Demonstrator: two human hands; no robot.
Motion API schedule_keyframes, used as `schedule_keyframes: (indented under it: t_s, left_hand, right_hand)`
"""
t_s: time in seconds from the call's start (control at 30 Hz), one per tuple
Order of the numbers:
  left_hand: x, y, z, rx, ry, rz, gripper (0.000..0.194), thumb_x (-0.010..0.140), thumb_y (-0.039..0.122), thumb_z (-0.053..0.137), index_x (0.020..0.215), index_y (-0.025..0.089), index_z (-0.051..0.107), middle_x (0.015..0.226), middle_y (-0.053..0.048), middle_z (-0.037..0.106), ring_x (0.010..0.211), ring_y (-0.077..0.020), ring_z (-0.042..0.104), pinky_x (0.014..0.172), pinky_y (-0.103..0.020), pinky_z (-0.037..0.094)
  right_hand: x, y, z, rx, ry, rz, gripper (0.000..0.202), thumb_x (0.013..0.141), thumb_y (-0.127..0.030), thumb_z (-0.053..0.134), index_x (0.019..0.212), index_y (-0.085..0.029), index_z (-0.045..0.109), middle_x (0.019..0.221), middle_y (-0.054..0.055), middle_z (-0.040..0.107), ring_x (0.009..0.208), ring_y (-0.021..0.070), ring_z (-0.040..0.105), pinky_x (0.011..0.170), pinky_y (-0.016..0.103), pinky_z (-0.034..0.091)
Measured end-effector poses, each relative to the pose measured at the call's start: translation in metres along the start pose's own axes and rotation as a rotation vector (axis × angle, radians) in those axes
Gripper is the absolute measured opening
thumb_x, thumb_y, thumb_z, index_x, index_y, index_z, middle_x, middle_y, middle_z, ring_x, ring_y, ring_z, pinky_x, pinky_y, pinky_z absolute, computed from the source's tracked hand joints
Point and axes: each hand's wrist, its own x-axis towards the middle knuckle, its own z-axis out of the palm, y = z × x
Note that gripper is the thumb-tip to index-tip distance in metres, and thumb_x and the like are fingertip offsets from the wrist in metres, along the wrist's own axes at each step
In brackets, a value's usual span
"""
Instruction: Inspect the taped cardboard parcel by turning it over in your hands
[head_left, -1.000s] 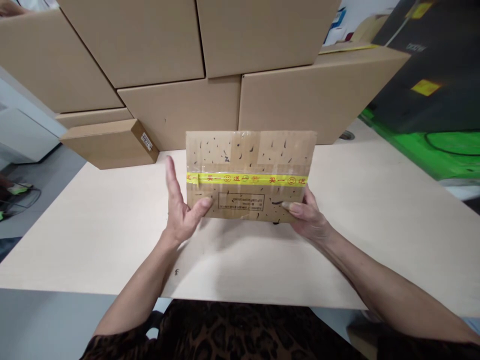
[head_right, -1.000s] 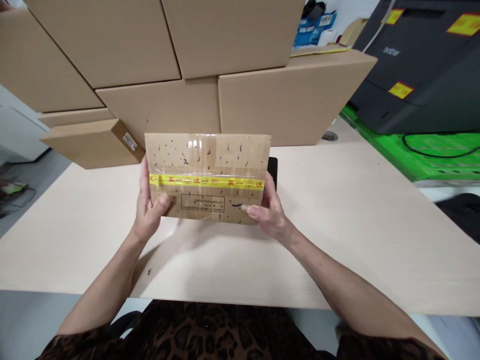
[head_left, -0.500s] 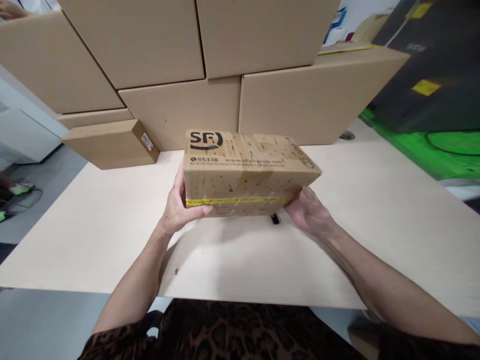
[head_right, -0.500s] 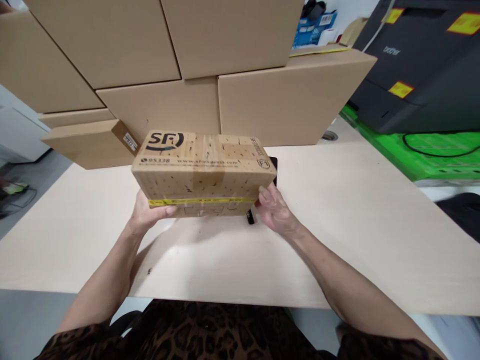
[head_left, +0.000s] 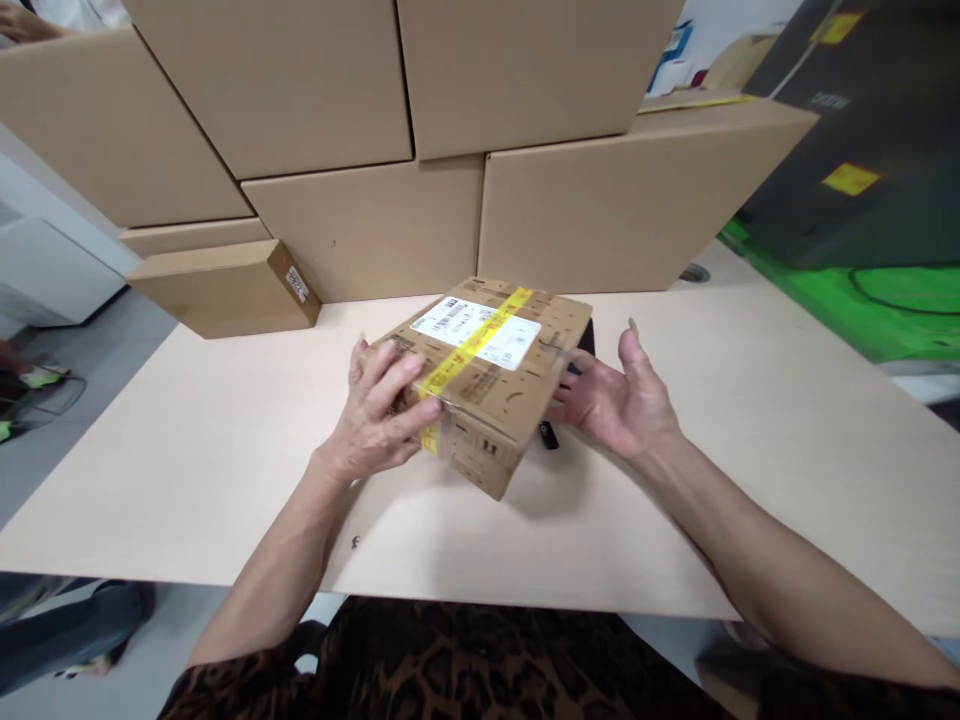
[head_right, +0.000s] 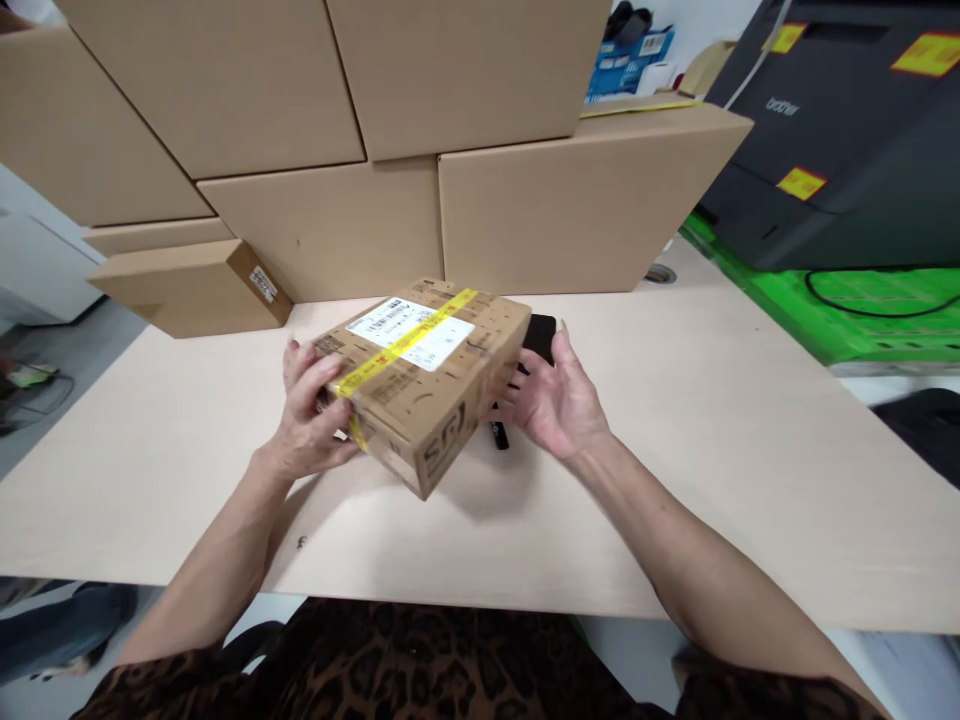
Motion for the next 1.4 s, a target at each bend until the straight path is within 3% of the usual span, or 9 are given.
schedule_keyframes:
  t_s: [0.1, 0.3, 0.47, 0.57, 0.63, 0.8, 0.97, 1.2, 1.4]
  left_hand:
    - [-0.005, 0.005, 0.012, -0.11, -0.021, 0.037, 0.058, 0.082, 0.048, 0.089, 0.134, 0.061, 0.068, 0.144, 0.004, 0.072, 0.16, -0.0371, 0.046, 0.137, -0.074, 0.012]
    - [-0.007, 0.017, 0.026, -0.069, -0.045, 0.173, 0.073, 0.088, 0.03, 0.086, 0.142, 0.071, 0.06, 0.143, 0.01, 0.074, 0.155, -0.0314, 0.054, 0.139, -0.069, 0.015]
    - [-0.003, 0.024, 0.03, 0.082, 0.037, 0.254, 0.1, 0.075, 0.051, 0.098, 0.16, 0.063, 0.046, 0.173, 0.006, 0.049, 0.172, -0.0378, 0.023, 0.141, -0.067, -0.002]
    - [0.002, 0.03, 0.03, 0.008, 0.14, 0.004, 0.146, 0.057, 0.08, 0.096, 0.175, 0.051, 0.015, 0.189, -0.003, 0.005, 0.173, -0.051, -0.007, 0.136, -0.077, -0.005]
    - [0.008, 0.037, 0.029, -0.19, 0.182, -0.282, 0.151, 0.061, 0.088, 0.088, 0.177, 0.046, 0.001, 0.189, -0.009, -0.008, 0.172, -0.0526, -0.011, 0.134, -0.081, 0.002]
    - [0.027, 0.066, 0.03, -0.939, 0.084, -0.724, 0.113, 0.081, 0.081, 0.079, 0.171, 0.041, 0.026, 0.18, -0.014, 0.036, 0.168, -0.0449, 0.032, 0.128, -0.069, 0.041]
    - [0.037, 0.074, 0.028, -1.077, 0.268, -0.924, 0.095, 0.075, 0.056, 0.091, 0.156, 0.034, 0.047, 0.152, -0.011, 0.068, 0.143, -0.0408, 0.065, 0.116, -0.06, 0.056]
    - [0.041, 0.057, 0.009, -0.941, 0.39, -0.807, 0.107, 0.063, 0.048, 0.098, 0.157, 0.029, 0.049, 0.14, -0.013, 0.074, 0.135, -0.0414, 0.069, 0.112, -0.059, 0.059]
    - [0.035, 0.042, -0.001, -0.739, 0.318, -0.636, 0.131, 0.055, 0.05, 0.105, 0.165, 0.028, 0.039, 0.156, -0.018, 0.062, 0.155, -0.0449, 0.052, 0.128, -0.062, 0.045]
  right_hand:
    - [0.001, 0.002, -0.005, -0.016, 0.069, 0.007, 0.064, 0.079, -0.091, 0.071, 0.102, -0.032, 0.072, 0.091, 0.008, 0.079, 0.099, 0.0387, 0.077, 0.085, 0.064, 0.067]
    - [-0.006, -0.005, 0.004, -0.056, 0.171, 0.005, 0.042, 0.078, -0.058, 0.089, 0.109, -0.031, 0.078, 0.093, 0.004, 0.082, 0.08, 0.029, 0.075, 0.069, 0.05, 0.067]
    - [-0.007, -0.009, 0.011, -0.047, 0.266, -0.14, 0.039, 0.066, -0.043, 0.092, 0.1, -0.031, 0.077, 0.101, 0.002, 0.084, 0.101, 0.0329, 0.077, 0.08, 0.05, 0.069]
    - [-0.008, -0.009, 0.016, -0.071, 0.262, -0.303, 0.045, 0.069, -0.042, 0.089, 0.111, -0.036, 0.073, 0.113, 0.0, 0.083, 0.118, 0.0352, 0.074, 0.09, 0.053, 0.068]
    - [-0.01, -0.008, 0.019, -0.066, 0.252, -0.41, 0.054, 0.071, -0.042, 0.086, 0.123, -0.039, 0.07, 0.122, 0.001, 0.081, 0.131, 0.0376, 0.069, 0.096, 0.057, 0.067]
    - [-0.016, 0.007, 0.026, -0.078, 0.272, -0.559, 0.064, 0.071, -0.043, 0.087, 0.132, -0.042, 0.064, 0.135, 0.001, 0.074, 0.145, 0.0374, 0.059, 0.107, 0.058, 0.061]
    - [-0.014, 0.018, 0.023, -0.124, 0.21, -0.525, 0.063, 0.067, -0.056, 0.096, 0.121, -0.044, 0.065, 0.141, -0.001, 0.071, 0.15, 0.0354, 0.054, 0.113, 0.055, 0.059]
    - [-0.005, 0.013, 0.023, -0.186, 0.156, -0.536, 0.047, 0.087, -0.074, 0.075, 0.125, -0.044, 0.07, 0.143, -0.001, 0.07, 0.142, 0.0322, 0.059, 0.106, 0.055, 0.061]
    - [0.007, 0.014, 0.025, -0.192, 0.078, -0.438, 0.045, 0.092, -0.079, 0.065, 0.114, -0.042, 0.075, 0.135, -0.001, 0.075, 0.134, 0.0309, 0.064, 0.107, 0.053, 0.058]
